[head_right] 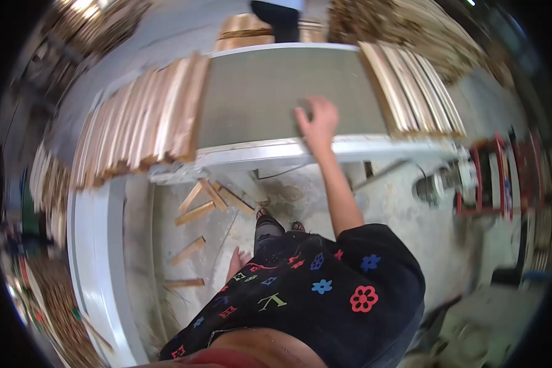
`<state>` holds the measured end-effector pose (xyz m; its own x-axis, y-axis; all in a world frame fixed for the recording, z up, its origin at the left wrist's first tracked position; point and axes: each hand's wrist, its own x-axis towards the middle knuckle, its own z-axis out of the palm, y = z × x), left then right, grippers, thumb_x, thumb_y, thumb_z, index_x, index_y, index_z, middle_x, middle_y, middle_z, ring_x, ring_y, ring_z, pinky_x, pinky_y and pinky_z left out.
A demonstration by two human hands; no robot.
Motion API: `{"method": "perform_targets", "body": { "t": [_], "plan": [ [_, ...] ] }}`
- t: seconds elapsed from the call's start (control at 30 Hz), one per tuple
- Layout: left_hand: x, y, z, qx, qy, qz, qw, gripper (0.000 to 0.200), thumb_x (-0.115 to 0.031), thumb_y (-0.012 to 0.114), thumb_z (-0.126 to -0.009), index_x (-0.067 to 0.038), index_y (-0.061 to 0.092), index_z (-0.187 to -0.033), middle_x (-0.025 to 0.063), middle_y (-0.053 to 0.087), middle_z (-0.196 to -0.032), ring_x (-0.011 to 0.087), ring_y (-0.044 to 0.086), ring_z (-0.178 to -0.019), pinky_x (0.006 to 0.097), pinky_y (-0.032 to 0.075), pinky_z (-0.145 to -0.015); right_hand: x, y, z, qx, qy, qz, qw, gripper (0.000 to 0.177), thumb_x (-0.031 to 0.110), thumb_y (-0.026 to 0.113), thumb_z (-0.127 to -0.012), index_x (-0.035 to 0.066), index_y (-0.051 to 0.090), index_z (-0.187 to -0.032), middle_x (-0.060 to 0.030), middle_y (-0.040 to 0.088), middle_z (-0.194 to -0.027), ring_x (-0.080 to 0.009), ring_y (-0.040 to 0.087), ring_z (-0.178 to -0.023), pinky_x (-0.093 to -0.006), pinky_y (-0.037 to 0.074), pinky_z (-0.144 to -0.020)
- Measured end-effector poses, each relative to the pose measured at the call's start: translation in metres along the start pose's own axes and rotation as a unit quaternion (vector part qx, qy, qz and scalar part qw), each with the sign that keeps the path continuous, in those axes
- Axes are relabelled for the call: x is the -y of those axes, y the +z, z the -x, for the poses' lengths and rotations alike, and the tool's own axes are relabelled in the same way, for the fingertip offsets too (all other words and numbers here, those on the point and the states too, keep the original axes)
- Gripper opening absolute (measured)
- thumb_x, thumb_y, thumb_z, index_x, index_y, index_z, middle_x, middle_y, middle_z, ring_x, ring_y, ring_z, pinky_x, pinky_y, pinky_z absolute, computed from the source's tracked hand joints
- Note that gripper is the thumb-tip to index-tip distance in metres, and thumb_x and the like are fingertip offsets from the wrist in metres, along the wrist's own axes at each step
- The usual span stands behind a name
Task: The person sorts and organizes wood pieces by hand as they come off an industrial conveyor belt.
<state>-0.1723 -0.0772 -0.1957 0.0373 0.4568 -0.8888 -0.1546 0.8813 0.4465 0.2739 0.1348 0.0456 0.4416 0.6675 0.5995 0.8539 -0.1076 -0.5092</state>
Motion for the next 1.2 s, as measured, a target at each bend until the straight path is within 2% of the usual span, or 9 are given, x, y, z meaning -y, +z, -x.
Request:
{"method": "perform_targets", "body": {
  "t": [0.1, 0.17, 0.3, 0.43, 0.53, 0.73, 1.0, 1.13, 1.2],
  "plan": [
    [0.022, -0.026, 0.005, -0.049, -0.050, -0.038, 0.997, 0.078, -0.056, 0.046, -0.101, -0.001, 0.029, -0.153, 0.0218, 0.052, -0.143, 0.0311, 0.053, -0.129, 0.0440, 0.047, -0.102, -0.094, -0.086, 0.026, -0.233, 0.172, 0.269, 0.919, 0.084, 0.045, 0.079, -0.078, 0.006, 0.045, -0.144, -0.0302, 0.031, -0.152, -0.0466, 0.034, -0.138, -0.0561, 0.027, -0.113],
    [0.038, -0.047, -0.015, -0.025, -0.071, -0.066, 0.995, 0.077, -0.057, 0.047, -0.100, -0.002, 0.030, -0.152, 0.0214, 0.054, -0.141, 0.0304, 0.055, -0.126, 0.0432, 0.048, -0.098, -0.134, -0.127, 0.035, -0.303, 0.251, 0.284, 0.874, 0.098, 0.049, 0.081, -0.074, 0.005, 0.036, -0.149, -0.0331, 0.027, -0.153, -0.0486, 0.036, -0.137, -0.0559, 0.030, -0.112],
    [0.054, -0.073, -0.067, 0.046, -0.096, -0.103, 0.989, 0.077, -0.057, 0.049, -0.099, -0.003, 0.033, -0.151, 0.0207, 0.056, -0.138, 0.0292, 0.058, -0.120, 0.0416, 0.051, -0.092, -0.177, -0.141, 0.036, -0.183, 0.250, 0.081, 0.947, 0.106, 0.051, 0.085, -0.070, 0.002, 0.035, -0.149, -0.0307, 0.036, -0.144, -0.0479, 0.045, -0.129, -0.0529, 0.038, -0.107],
    [0.047, -0.091, -0.127, 0.173, -0.084, -0.079, 0.978, 0.076, -0.058, 0.051, -0.097, -0.004, 0.036, -0.150, 0.0200, 0.059, -0.135, 0.0280, 0.062, -0.114, 0.0400, 0.053, -0.085, -0.182, -0.132, 0.028, -0.203, 0.257, 0.117, 0.938, 0.097, 0.050, 0.085, -0.069, -0.001, 0.043, -0.139, -0.0259, 0.048, -0.131, -0.0434, 0.051, -0.119, -0.0519, 0.043, -0.100],
    [-0.023, -0.010, -0.037, 0.069, -0.013, -0.196, 0.978, 0.075, -0.060, 0.048, -0.098, -0.007, 0.037, -0.150, 0.0144, 0.061, -0.134, 0.0246, 0.062, -0.113, 0.0419, 0.047, -0.091, -0.139, -0.137, 0.029, -0.171, 0.271, 0.021, 0.947, 0.093, 0.051, 0.085, -0.067, -0.001, 0.047, -0.134, -0.0227, 0.051, -0.126, -0.0413, 0.052, -0.116, -0.0503, 0.042, -0.099],
    [-0.028, 0.022, -0.028, 0.085, 0.017, -0.174, 0.981, 0.077, -0.061, 0.050, -0.096, -0.008, 0.038, -0.150, 0.0097, 0.063, -0.130, 0.0224, 0.059, -0.115, 0.0450, 0.042, -0.096, -0.083, -0.094, 0.044, -0.215, 0.240, 0.244, 0.915, 0.094, 0.060, 0.080, -0.067, 0.003, 0.047, -0.135, -0.0207, 0.059, -0.118, -0.0382, 0.057, -0.111, -0.0554, 0.038, -0.100],
    [-0.036, 0.070, 0.007, 0.050, 0.029, -0.274, 0.960, 0.070, -0.062, 0.055, -0.094, -0.008, 0.054, -0.138, 0.0080, 0.067, -0.117, 0.0184, 0.057, -0.109, 0.0432, 0.043, -0.095, -0.122, -0.102, -0.065, 0.133, 0.314, 0.163, 0.926, 0.086, 0.061, 0.071, -0.074, -0.007, 0.056, -0.123, -0.0250, 0.064, -0.120, -0.0382, 0.064, -0.113, -0.0472, 0.052, -0.094],
    [-0.069, 0.178, 0.068, 0.266, 0.079, -0.211, 0.937, 0.085, -0.066, 0.046, -0.097, 0.004, 0.045, -0.145, 0.0169, 0.059, -0.137, 0.0269, 0.052, -0.132, 0.0368, 0.038, -0.111, -0.016, -0.142, 0.050, 0.149, 0.264, 0.130, 0.944, 0.082, 0.050, 0.075, -0.075, -0.008, 0.047, -0.126, -0.0265, 0.062, -0.116, -0.0417, 0.063, -0.105, -0.0497, 0.053, -0.088],
    [-0.070, 0.232, 0.068, 0.442, 0.017, -0.101, 0.891, 0.090, -0.074, 0.033, -0.096, -0.002, 0.038, -0.150, 0.0152, 0.056, -0.140, 0.0288, 0.048, -0.136, 0.0433, 0.036, -0.114, 0.028, -0.152, 0.117, 0.124, 0.209, 0.139, 0.960, 0.092, 0.056, 0.077, -0.074, -0.008, 0.045, -0.132, -0.0270, 0.061, -0.116, -0.0423, 0.062, -0.107, -0.0495, 0.053, -0.086]
  ]
}}
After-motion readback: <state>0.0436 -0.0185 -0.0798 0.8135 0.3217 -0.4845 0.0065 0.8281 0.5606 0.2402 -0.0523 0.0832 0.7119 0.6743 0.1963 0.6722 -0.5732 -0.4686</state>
